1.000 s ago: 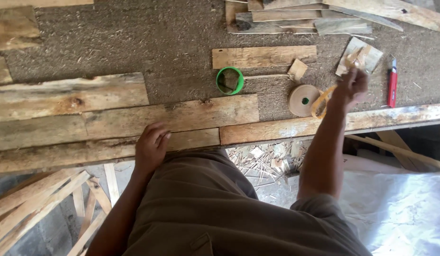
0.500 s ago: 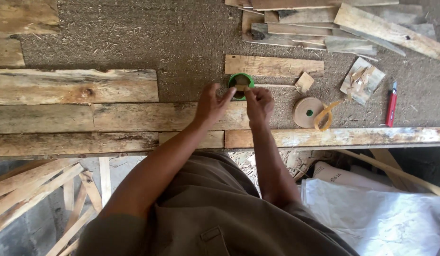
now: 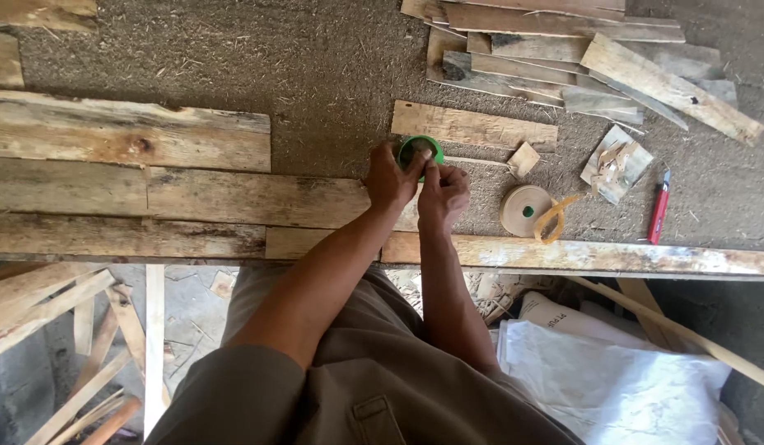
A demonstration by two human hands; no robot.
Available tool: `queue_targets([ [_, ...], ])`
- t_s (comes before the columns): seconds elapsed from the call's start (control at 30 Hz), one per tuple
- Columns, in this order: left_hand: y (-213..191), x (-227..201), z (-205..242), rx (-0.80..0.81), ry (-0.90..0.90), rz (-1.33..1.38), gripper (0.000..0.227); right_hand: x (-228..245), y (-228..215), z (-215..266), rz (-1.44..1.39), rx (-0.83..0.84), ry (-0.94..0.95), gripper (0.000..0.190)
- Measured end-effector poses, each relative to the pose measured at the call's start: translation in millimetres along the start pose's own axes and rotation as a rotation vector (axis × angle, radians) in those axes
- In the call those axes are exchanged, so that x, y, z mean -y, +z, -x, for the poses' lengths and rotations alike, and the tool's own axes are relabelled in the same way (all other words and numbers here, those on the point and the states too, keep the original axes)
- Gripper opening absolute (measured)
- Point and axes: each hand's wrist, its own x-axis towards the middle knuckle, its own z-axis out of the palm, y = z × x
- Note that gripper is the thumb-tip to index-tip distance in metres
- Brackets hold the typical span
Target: Apply wood planks to a surface to create a rustic wood wall or tabletop pattern.
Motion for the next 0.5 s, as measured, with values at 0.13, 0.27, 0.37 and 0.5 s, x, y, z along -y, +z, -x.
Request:
queue_targets([
  [0.13,0,-9,2,-0.034,-0.038,-0.031,0.071,-15,4,-3,-0.001,-0.078,-0.173,0.021],
  [0.27,10,1,-2,-0.073,-0.036,-0.034,0.07,-1,-2,5,-0.228,-0.052,0.063,0.02],
  [0.37,12,9,-3,-0.092,-0.013,0.003,0.068,5,-9,2,-0.41,-0.021,0.178,0.014],
  [0.5,6,14,-1,-0.108,0.096,0.028,0.062,5,-20,-3,-0.364,0.072,0.123,0.016],
])
